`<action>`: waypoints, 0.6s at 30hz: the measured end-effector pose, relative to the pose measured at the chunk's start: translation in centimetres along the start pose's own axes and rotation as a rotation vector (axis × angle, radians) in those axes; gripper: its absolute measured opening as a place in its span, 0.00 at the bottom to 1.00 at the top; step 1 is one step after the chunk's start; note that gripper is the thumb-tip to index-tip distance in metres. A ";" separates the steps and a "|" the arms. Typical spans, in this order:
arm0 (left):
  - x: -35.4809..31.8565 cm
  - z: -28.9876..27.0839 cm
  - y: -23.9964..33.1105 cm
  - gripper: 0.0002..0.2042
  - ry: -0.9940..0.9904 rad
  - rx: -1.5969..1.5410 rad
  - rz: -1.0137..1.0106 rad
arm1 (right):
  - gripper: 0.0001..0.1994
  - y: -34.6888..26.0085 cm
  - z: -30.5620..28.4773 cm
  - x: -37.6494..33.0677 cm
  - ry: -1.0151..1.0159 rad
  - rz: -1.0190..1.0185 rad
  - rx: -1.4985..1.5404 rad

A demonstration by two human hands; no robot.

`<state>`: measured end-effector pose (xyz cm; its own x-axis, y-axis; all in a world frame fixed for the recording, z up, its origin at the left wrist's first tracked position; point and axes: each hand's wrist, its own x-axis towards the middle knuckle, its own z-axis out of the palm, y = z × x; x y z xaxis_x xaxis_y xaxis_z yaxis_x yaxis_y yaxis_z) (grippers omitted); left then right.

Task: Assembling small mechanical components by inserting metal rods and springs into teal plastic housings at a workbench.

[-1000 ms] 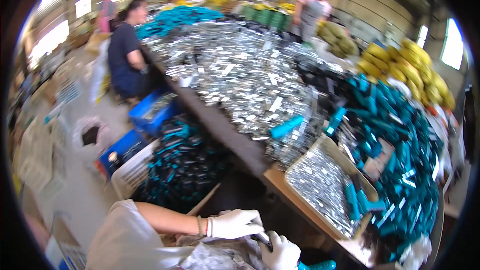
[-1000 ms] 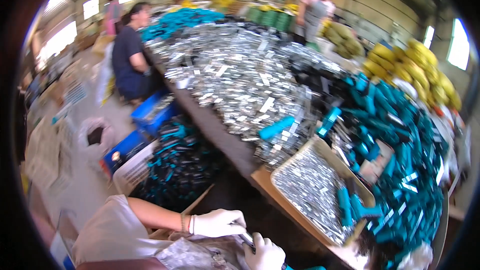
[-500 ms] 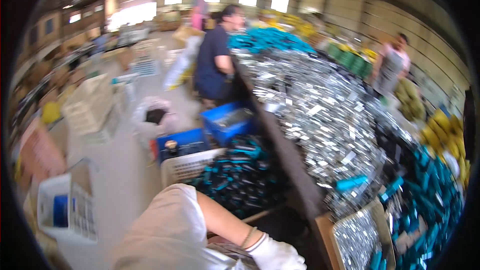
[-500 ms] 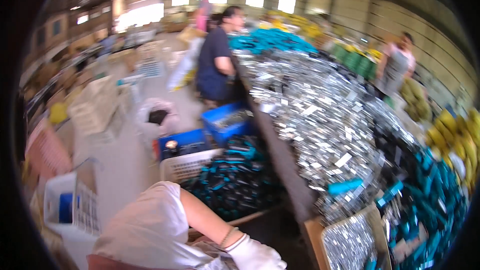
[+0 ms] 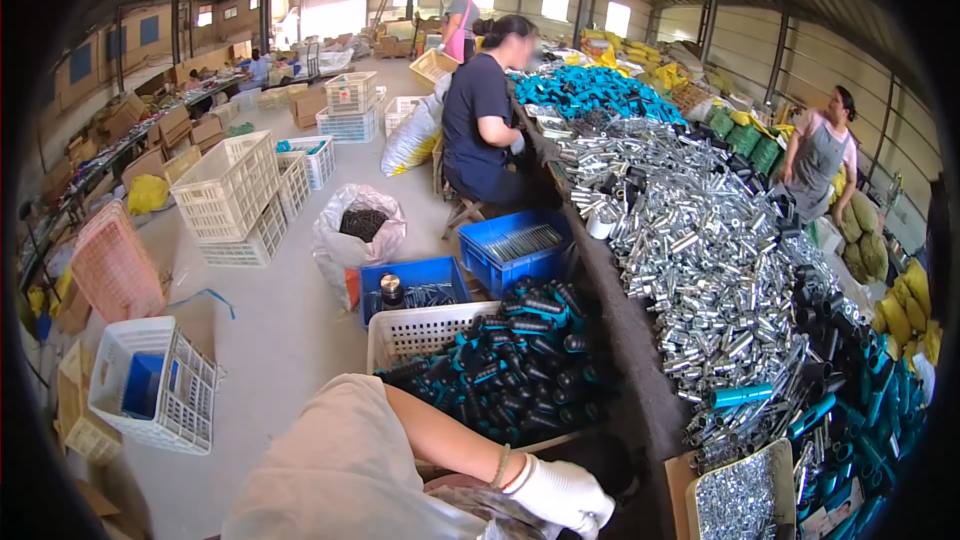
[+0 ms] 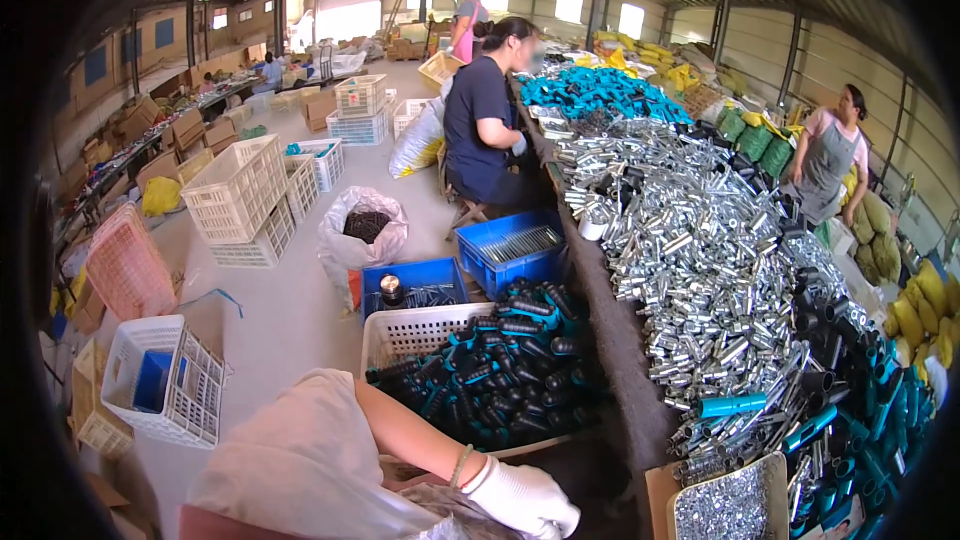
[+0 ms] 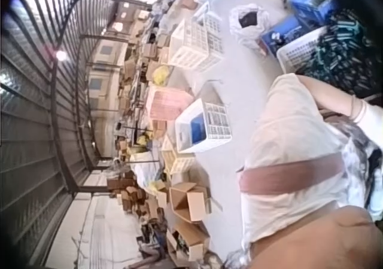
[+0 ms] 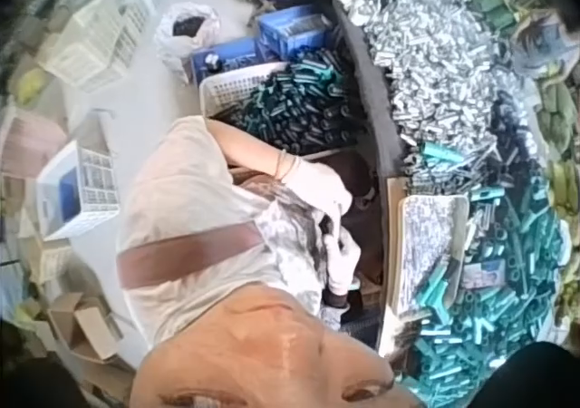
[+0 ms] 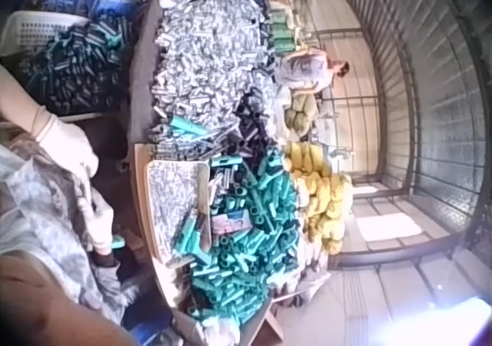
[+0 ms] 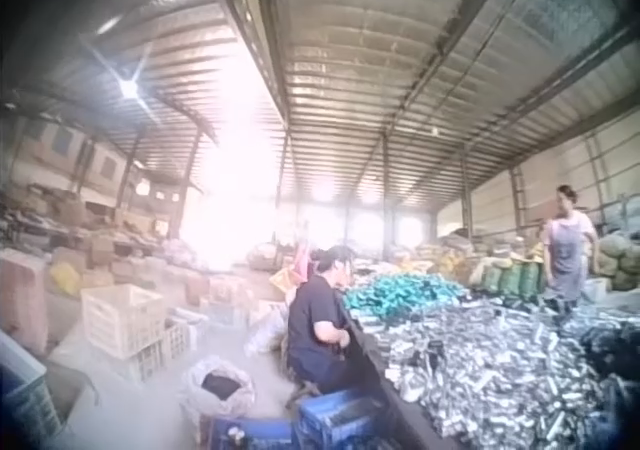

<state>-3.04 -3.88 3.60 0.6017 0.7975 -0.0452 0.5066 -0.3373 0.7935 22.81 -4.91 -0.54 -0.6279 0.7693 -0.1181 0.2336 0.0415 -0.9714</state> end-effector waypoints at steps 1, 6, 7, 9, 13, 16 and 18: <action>-0.2 1.1 0.0 0.12 0.087 0.024 0.127 | 0.10 0.3 -0.1 -0.1 -0.008 -0.049 -0.024; 0.6 0.5 1.0 0.13 0.239 0.327 0.654 | 0.13 0.8 -0.8 -1.1 -0.020 0.075 0.029; -0.1 0.5 1.5 0.14 0.288 0.188 0.371 | 0.13 0.6 -0.5 -1.2 -0.018 0.077 0.029; 0.0 0.7 0.3 0.12 0.132 -0.012 0.118 | 0.11 -0.9 0.7 -0.4 0.049 -0.142 -0.063; -0.5 1.1 1.4 0.10 0.260 0.236 0.534 | 0.09 1.3 -0.3 -0.7 0.004 -0.057 0.045; -0.1 0.3 1.7 0.15 0.287 0.353 0.528 | 0.08 0.5 -0.1 -0.9 0.059 0.011 0.047; -0.5 0.5 1.6 0.16 0.289 0.051 0.070 | 0.08 -1.0 0.6 -0.4 0.074 -0.027 0.033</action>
<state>-2.24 -5.04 4.59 0.4390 0.8783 0.1892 0.5048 -0.4153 0.7568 22.43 -5.65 0.35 -0.5764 0.8135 -0.0772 0.1922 0.0431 -0.9804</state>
